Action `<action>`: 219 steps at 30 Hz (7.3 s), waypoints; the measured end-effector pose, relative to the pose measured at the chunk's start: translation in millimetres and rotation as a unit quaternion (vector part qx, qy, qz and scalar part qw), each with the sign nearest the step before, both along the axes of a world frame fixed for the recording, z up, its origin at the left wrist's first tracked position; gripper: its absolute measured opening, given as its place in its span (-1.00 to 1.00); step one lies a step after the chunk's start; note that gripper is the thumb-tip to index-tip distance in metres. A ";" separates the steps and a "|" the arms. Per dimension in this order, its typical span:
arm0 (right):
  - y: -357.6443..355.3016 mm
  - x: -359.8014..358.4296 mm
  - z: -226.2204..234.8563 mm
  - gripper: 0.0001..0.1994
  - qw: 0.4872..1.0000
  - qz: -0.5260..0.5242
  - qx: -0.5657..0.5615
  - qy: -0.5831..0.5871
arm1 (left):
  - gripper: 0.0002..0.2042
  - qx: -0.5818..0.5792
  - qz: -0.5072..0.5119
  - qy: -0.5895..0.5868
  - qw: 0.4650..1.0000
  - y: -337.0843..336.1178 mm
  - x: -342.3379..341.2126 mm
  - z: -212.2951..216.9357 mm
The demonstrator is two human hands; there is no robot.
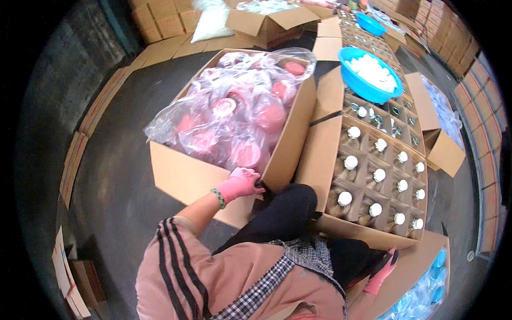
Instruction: The person places white lids onto glass jars arranged in a cardboard box. They then pick up a pink thermal jug, remove its lid, insert a metal strainer, and reassemble it. Finally, they wrap the jug in a plastic bag and place it into a larger box.
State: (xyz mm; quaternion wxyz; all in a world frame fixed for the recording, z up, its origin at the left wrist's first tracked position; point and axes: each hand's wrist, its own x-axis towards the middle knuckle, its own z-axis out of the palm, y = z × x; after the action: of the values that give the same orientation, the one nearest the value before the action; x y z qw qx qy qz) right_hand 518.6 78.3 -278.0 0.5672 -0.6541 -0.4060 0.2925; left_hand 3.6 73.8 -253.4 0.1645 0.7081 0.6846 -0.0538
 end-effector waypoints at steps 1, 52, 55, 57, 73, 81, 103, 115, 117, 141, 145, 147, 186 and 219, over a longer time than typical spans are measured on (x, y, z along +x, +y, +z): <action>5.8 -16.9 12.8 -0.75 0.998 0.039 0.001 -0.041 | -0.51 -0.015 -0.014 -0.036 0.999 4.9 -1.1 -3.9; 12.3 -123.3 -0.8 -0.54 0.699 0.257 -0.217 -0.631 | -0.61 0.156 0.314 0.289 0.891 4.5 -261.9 -6.3; 15.2 -129.9 2.5 -0.54 0.697 0.261 -0.215 -0.633 | -0.60 -0.053 0.377 0.048 0.923 38.0 -256.5 -24.9; 15.3 -130.0 3.8 -0.55 0.697 0.251 -0.225 -0.633 | -0.62 -0.097 0.394 -0.015 0.914 49.9 -261.9 -47.2; 11.4 -125.2 2.5 -0.58 0.710 0.257 -0.202 -0.624 | -0.74 0.484 0.436 -0.220 0.726 -26.7 -223.1 32.4; 11.7 -140.3 48.5 -0.67 0.901 0.284 -0.044 -0.324 | -0.69 0.570 0.168 -0.321 0.737 -53.7 -88.1 244.7; -47.6 -135.1 -4.2 -0.45 0.911 0.277 0.058 0.299 | -0.58 0.248 -0.175 -0.581 0.755 -58.0 166.2 221.0; -13.9 -121.6 107.0 -0.30 0.652 0.456 0.042 0.605 | -0.64 0.461 -0.448 -0.354 0.679 -69.5 153.4 108.8; -30.9 -143.0 99.8 -0.30 0.869 0.252 -0.027 0.424 | -0.46 0.482 -0.402 -0.370 0.685 -59.6 125.7 120.5; -92.5 -82.6 33.9 -0.40 0.922 0.214 0.088 0.310 | -0.63 0.473 -0.289 -0.394 0.733 -64.0 157.6 -3.4; -106.8 -88.0 -7.2 -0.49 0.895 0.233 0.033 0.380 | -0.67 0.198 -0.437 -0.410 0.776 -63.8 167.0 21.7; -124.6 -92.5 -44.2 -0.52 0.857 0.223 -0.022 0.464 | -0.52 -0.141 -0.255 -0.586 0.756 -64.2 178.4 -8.6; -37.1 -28.0 254.2 -0.32 0.877 0.159 -0.064 -0.449 | -0.75 -0.051 -0.463 -0.433 0.772 -27.7 245.0 96.8; -104.4 -117.1 196.9 -0.60 0.632 0.473 0.135 -0.599 | -0.69 0.184 -0.524 -0.352 0.754 -29.5 235.4 72.4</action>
State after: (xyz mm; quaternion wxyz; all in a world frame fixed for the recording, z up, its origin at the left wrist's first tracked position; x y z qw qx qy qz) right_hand 401.5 -26.1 -81.2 0.0651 -0.3200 -0.9452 0.0070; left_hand 238.9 44.3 -181.1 0.2061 0.9415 0.0972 0.2484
